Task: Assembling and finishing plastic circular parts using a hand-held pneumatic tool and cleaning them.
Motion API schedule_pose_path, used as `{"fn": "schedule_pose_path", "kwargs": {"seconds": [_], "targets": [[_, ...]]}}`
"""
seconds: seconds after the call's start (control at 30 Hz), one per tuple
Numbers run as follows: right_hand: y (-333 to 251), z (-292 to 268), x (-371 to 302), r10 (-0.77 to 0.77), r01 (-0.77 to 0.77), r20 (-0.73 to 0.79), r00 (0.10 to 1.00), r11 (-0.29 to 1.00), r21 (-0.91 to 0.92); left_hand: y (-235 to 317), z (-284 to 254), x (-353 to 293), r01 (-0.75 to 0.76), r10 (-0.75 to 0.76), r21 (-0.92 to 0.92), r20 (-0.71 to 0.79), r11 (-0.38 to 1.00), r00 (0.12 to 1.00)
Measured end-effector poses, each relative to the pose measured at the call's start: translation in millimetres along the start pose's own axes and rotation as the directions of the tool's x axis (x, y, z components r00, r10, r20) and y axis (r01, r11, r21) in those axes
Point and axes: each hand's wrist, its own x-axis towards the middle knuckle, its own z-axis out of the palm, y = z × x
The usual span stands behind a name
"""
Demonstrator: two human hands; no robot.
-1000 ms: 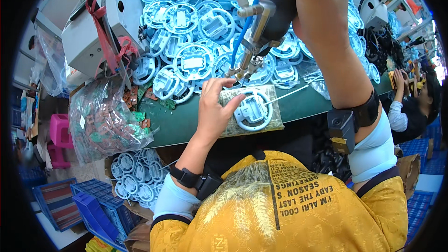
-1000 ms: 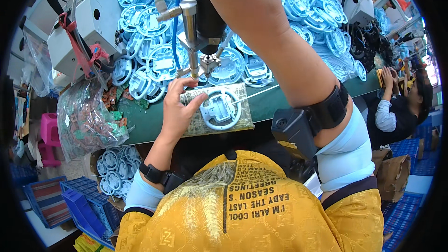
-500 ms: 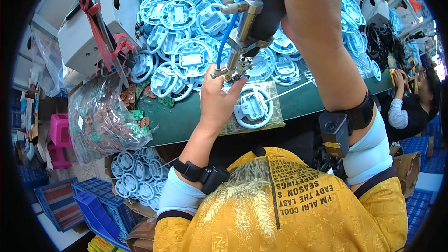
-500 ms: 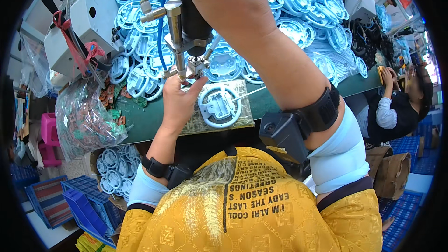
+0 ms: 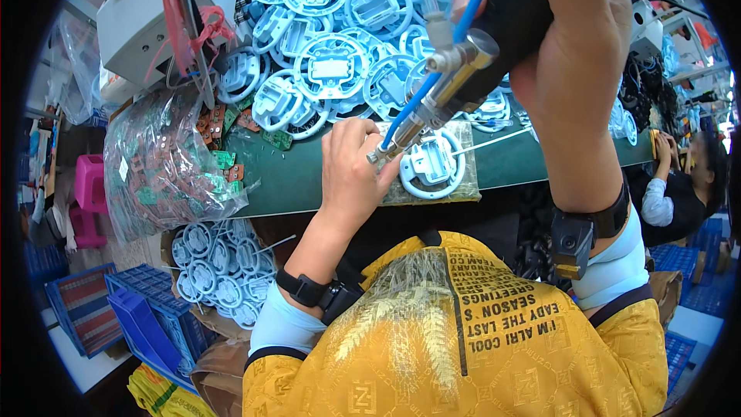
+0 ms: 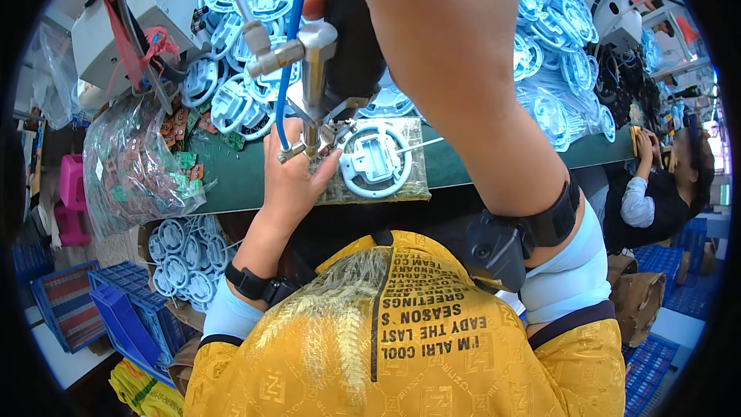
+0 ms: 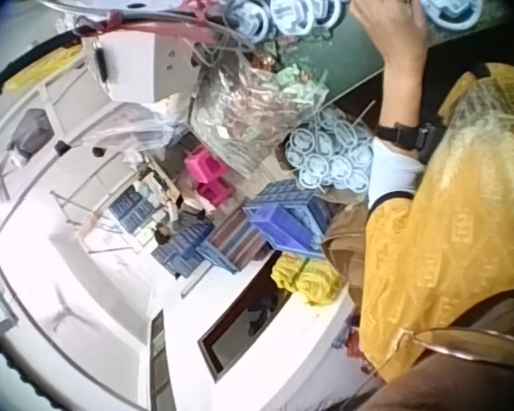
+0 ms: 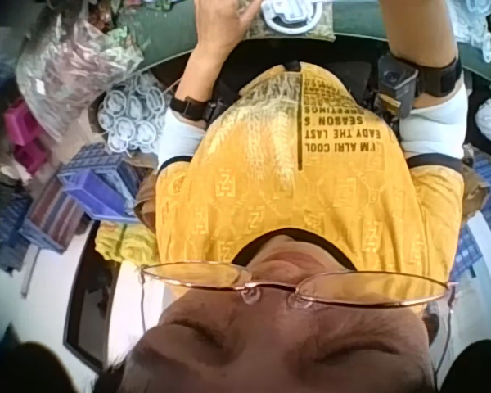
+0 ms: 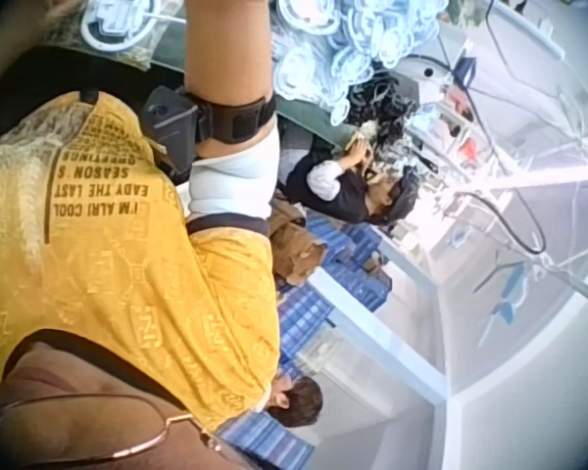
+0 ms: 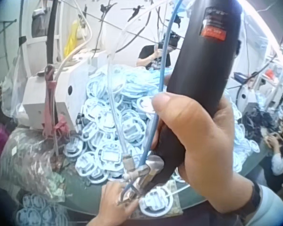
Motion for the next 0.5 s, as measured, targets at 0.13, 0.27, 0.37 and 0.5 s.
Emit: {"fn": "schedule_pose_path", "kwargs": {"seconds": [0.13,0.27,0.37,0.5], "targets": [[5,13,-10,-0.198,0.186,-0.072,0.978,0.973,-0.139,-10,-3,-8,-0.034,0.04,0.096,-0.054,0.995,0.998],[9,7,-14,-0.21,0.184,-0.078,0.975,0.949,-0.255,-6,-6,-27,-0.023,0.023,0.052,0.001,0.998,1.0],[7,-4,-20,-0.221,0.239,0.112,0.969,0.953,-0.186,13,3,-32,0.005,-0.001,-0.06,0.066,0.998,0.998],[4,2,-21,-0.132,0.135,0.027,0.991,0.975,-0.179,14,12,-31,0.029,-0.031,0.016,0.173,0.999,0.984]]}}
